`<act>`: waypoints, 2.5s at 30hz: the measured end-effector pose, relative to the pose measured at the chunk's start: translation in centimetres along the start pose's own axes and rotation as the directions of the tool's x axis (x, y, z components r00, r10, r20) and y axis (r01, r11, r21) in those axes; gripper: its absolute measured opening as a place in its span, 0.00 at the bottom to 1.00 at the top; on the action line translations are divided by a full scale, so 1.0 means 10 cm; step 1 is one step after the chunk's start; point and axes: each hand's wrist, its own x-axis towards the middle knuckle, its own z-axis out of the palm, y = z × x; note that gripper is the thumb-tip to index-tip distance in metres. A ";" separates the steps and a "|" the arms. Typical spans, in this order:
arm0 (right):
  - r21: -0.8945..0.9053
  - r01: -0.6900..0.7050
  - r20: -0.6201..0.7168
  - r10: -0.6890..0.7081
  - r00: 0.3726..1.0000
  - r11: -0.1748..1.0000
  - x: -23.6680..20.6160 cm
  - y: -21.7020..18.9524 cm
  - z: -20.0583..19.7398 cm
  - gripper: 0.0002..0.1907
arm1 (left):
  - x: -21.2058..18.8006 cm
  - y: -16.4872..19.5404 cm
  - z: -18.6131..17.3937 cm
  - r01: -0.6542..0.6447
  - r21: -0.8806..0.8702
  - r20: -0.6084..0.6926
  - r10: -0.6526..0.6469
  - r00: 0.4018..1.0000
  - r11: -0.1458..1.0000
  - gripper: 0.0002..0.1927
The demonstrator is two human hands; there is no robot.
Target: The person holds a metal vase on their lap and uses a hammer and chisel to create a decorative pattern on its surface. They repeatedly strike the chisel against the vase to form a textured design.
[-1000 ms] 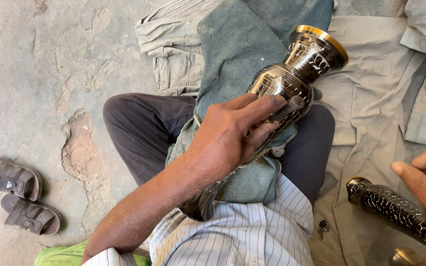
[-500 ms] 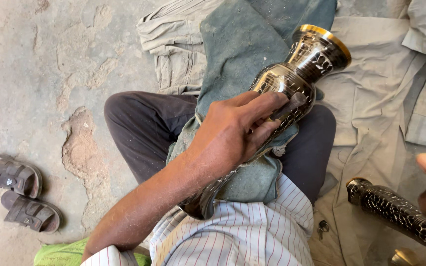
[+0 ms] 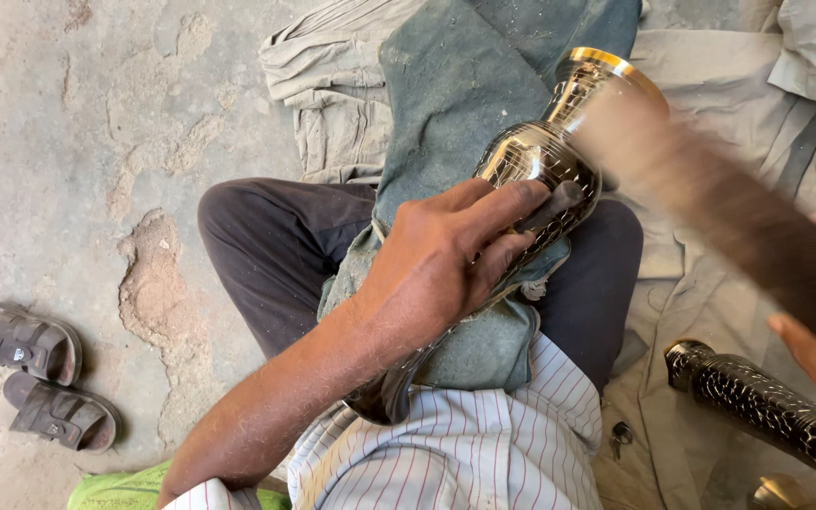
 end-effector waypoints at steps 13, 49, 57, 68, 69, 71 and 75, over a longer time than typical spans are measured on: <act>0.155 0.201 -0.056 -0.195 0.979 0.967 0.08 -0.07 0.10 0.25 | -0.01 0.00 0.00 0.044 -0.019 -0.003 -0.044 0.999 0.999 0.18; 0.056 -0.317 0.111 0.309 0.944 0.947 -0.29 -0.15 0.14 0.11 | -0.05 -0.02 -0.03 -0.018 0.028 0.033 0.017 0.999 0.999 0.16; 0.022 -0.282 0.123 0.278 0.953 0.959 -0.23 0.36 0.23 0.10 | -0.04 -0.06 -0.02 -0.040 0.021 0.026 0.039 0.999 0.999 0.17; 0.247 -0.142 0.001 0.146 0.989 0.959 -0.43 0.09 0.11 0.15 | -0.04 -0.10 -0.04 -0.067 0.026 0.077 0.065 0.995 0.997 0.17; 0.341 -0.327 0.023 0.340 0.940 0.881 -0.45 -0.07 0.11 0.14 | -0.03 -0.11 -0.04 -0.063 0.036 0.091 0.059 0.994 0.997 0.17; 0.374 -0.404 0.040 0.421 0.906 0.835 -0.42 -0.39 0.11 0.13 | -0.02 -0.12 -0.04 -0.067 0.035 0.116 0.063 0.991 0.997 0.17; 0.361 -0.118 -0.026 0.137 0.990 0.925 -0.45 -1.00 -0.01 0.14 | -0.01 -0.12 -0.05 -0.094 0.014 0.124 0.091 0.988 0.996 0.18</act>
